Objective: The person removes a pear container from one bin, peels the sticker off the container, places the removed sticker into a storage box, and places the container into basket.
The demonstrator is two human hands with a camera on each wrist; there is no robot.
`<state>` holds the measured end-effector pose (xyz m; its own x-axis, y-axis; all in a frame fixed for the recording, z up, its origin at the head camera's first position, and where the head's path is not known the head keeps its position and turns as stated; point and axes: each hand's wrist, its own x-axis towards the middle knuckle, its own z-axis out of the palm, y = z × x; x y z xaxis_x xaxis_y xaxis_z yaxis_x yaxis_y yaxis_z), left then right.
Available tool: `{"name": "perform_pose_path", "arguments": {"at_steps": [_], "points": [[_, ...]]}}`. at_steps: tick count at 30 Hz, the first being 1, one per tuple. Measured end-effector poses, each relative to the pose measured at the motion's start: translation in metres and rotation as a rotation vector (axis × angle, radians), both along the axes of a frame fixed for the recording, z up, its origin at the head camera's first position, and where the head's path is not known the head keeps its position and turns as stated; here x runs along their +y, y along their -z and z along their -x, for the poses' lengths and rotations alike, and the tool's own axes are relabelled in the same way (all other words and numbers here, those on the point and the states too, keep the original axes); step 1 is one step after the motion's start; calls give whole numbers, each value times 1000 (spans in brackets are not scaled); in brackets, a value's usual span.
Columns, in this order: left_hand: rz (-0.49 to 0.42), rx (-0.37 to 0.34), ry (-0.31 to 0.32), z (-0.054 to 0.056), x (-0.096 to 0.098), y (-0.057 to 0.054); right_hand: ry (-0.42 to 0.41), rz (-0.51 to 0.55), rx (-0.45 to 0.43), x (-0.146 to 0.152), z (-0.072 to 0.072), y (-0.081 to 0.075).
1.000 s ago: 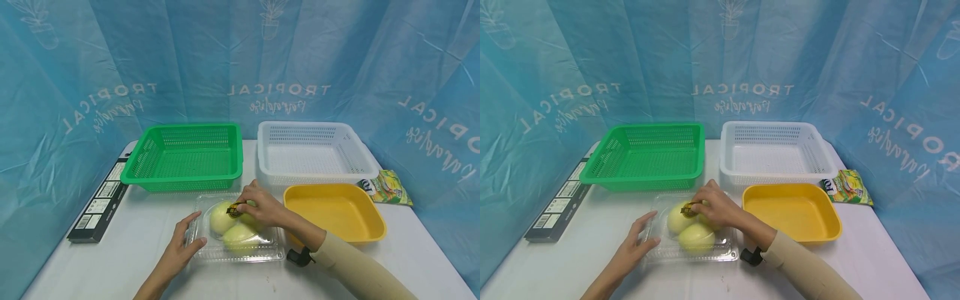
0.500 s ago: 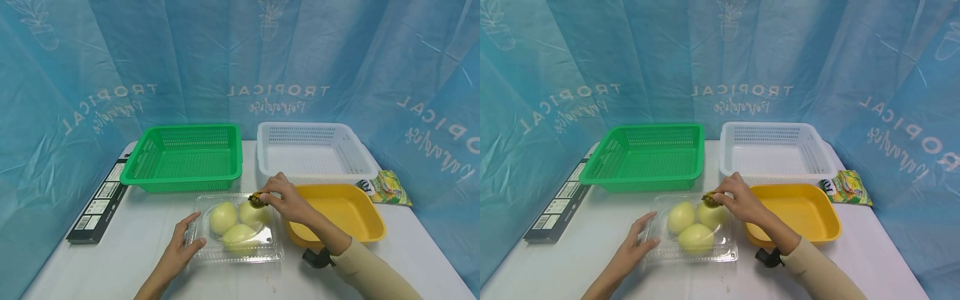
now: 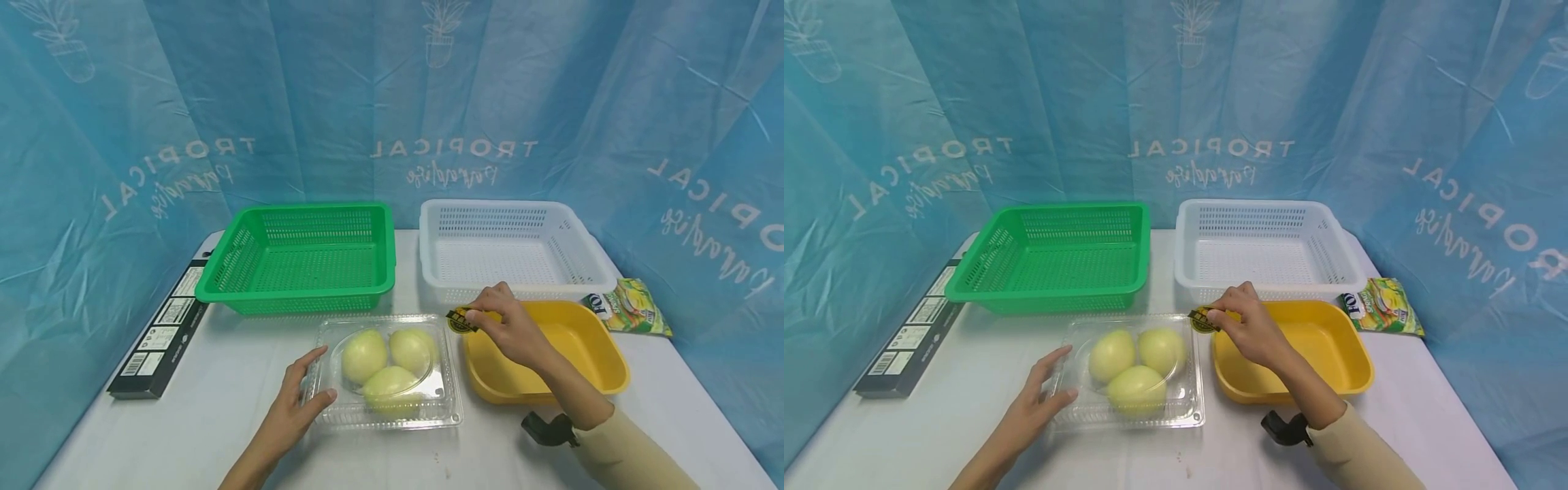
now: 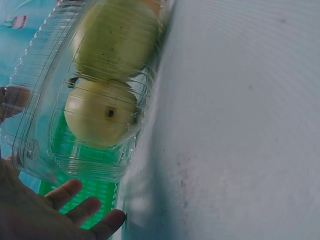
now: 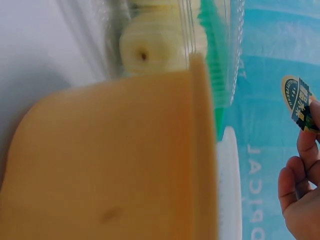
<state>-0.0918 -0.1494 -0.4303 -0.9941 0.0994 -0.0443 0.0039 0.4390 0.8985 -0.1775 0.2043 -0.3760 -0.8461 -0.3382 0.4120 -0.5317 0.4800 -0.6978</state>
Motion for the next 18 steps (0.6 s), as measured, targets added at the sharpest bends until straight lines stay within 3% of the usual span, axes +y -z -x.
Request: {"name": "perform_pose_path", "arguments": {"at_steps": [7, 13, 18], "points": [[-2, -6, -1, 0, 1, 0, 102, -40, 23, 24, -2, 10], [-8, -1, 3, 1, 0, 0, 218, -115, -38, 49, -5, 16], [-24, -1, 11, 1, -1, 1, 266, -166, -70, 66, -10, 23]]}}
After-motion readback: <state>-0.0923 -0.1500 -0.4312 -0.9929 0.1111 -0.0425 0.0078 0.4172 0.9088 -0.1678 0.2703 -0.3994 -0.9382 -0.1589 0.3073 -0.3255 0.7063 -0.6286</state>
